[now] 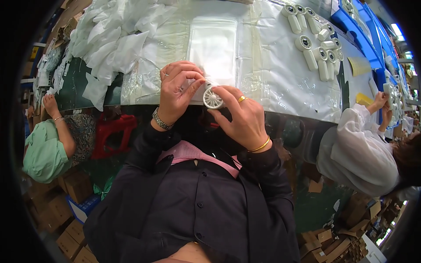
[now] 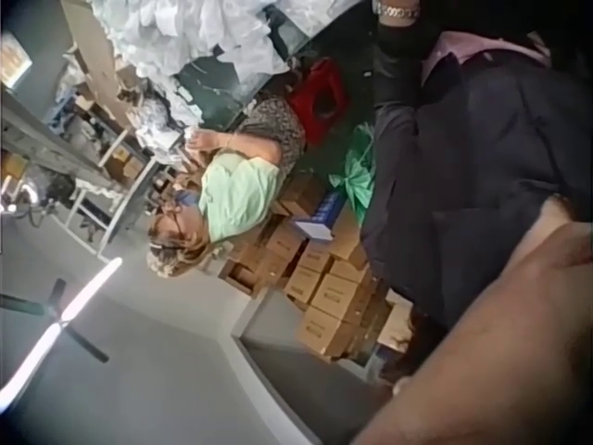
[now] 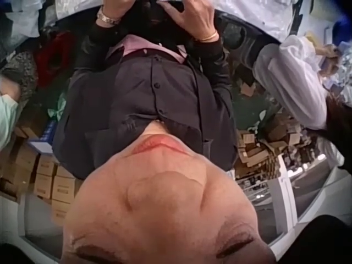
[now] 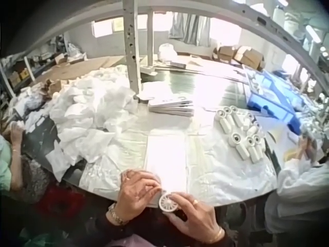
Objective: The person picks up a white plastic component and places it inside a plastic bag, then folds the top of the bag over to seal it. This process is repeated with another component and bag.
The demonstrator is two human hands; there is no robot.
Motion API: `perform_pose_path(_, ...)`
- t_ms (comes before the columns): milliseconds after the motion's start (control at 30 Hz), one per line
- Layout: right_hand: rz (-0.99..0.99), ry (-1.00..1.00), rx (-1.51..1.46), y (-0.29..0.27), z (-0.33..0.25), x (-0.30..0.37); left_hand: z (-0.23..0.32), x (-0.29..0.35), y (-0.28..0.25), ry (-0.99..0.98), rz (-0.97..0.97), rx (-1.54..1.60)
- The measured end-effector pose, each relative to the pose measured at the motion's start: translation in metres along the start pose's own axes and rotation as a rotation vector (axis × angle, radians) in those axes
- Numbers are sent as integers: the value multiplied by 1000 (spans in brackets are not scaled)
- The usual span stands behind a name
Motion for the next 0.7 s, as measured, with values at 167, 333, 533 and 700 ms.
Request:
perform_pose_path(167,97,48,46,9,6,-7,3,-1,-3,25,-34,-24)
perform_pose_path(333,191,-2,54,18,1,-18,5,1,-2,39,-21,9)
perform_pose_path(533,249,181,114,22,15,-28,3,3,2,89,-49,142)
perform_pose_path(700,401,184,162,16,12,-18,10,3,-1,77,-71,120)
Point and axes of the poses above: each hand's wrist, its own x-axis away from the middle knuckle, its own y-axis out of the palm, z = x × y, the point moved 3 cm from there along -x, towards the middle knuckle, and after that the axes turned 9 degrees about -z, right-handed, at the moved point
